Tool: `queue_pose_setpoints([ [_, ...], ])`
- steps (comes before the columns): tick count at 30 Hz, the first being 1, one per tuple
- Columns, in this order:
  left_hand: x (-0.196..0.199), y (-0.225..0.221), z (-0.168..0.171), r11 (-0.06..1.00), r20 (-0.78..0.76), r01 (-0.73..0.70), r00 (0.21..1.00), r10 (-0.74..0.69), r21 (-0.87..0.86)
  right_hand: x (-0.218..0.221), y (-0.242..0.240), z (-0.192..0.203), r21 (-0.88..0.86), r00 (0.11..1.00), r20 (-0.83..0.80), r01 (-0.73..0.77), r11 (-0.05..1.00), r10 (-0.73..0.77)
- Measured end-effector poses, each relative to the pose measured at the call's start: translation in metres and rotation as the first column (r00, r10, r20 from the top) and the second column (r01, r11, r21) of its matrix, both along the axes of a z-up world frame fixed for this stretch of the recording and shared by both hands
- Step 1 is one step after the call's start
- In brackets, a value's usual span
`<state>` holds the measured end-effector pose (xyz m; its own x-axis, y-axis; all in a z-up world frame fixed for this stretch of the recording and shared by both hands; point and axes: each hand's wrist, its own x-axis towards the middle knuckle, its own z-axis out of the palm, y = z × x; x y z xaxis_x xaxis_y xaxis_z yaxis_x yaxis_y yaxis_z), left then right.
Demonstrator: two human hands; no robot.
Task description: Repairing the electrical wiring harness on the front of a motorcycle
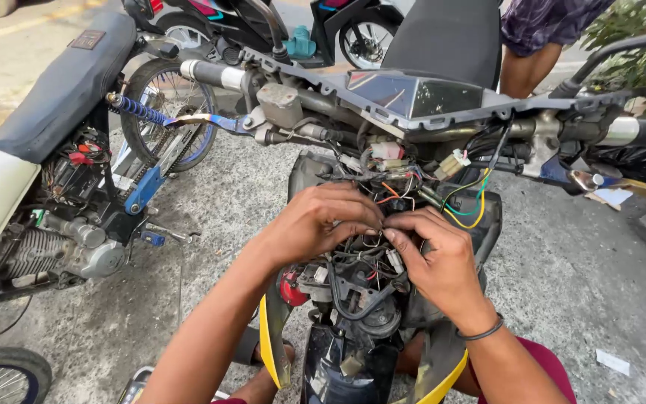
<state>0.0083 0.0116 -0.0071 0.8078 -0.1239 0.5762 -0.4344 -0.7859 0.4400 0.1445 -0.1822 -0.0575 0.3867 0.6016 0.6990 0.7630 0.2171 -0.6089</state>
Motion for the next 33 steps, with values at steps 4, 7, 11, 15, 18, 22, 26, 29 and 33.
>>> queue_pose_setpoints([
  [4, 0.001, 0.015, -0.010, 0.995, 0.008, 0.066, 0.998, -0.066, -0.069, 0.001, 0.005, 0.000, -0.030, 0.997, -0.079, -0.015, 0.999, 0.012],
  [7, 0.002, 0.020, -0.021, 0.993, 0.069, 0.107, 0.992, -0.103, -0.053, -0.003, 0.003, 0.002, -0.139, 0.998, 0.032, -0.051, 0.989, 0.056],
  [11, 0.003, 0.025, -0.016, 0.995, 0.102, 0.087, 0.991, -0.092, 0.050, -0.007, 0.003, 0.003, -0.174, 0.997, 0.081, -0.005, 0.985, 0.019],
  [15, 0.001, 0.020, -0.015, 0.994, 0.062, 0.058, 0.996, -0.064, 0.096, -0.009, 0.004, -0.005, -0.205, 0.996, 0.074, 0.059, 0.977, -0.045],
  [18, -0.007, 0.015, -0.004, 0.999, 0.070, -0.013, 0.997, 0.010, 0.048, -0.008, 0.005, -0.005, -0.209, 1.000, -0.005, 0.029, 0.977, -0.031],
  [22, 0.003, 0.021, -0.033, 0.997, 0.061, -0.006, 0.998, 0.001, 0.080, -0.009, 0.001, -0.008, -0.212, 0.998, -0.042, 0.046, 0.976, -0.057],
  [26, -0.002, 0.016, -0.011, 0.986, 0.127, -0.019, 0.992, -0.002, 0.165, -0.004, 0.007, -0.004, -0.183, 0.999, -0.027, 0.041, 0.982, -0.047],
  [29, 0.006, 0.017, -0.041, 0.940, 0.217, -0.130, 0.974, 0.062, 0.314, -0.011, 0.004, -0.005, -0.183, 0.995, -0.069, 0.056, 0.982, -0.070],
  [33, 0.008, 0.023, -0.062, 0.788, 0.503, -0.350, 0.862, 0.060, 0.506, -0.011, 0.007, -0.026, -0.176, 0.947, -0.307, 0.047, 0.983, -0.100],
])
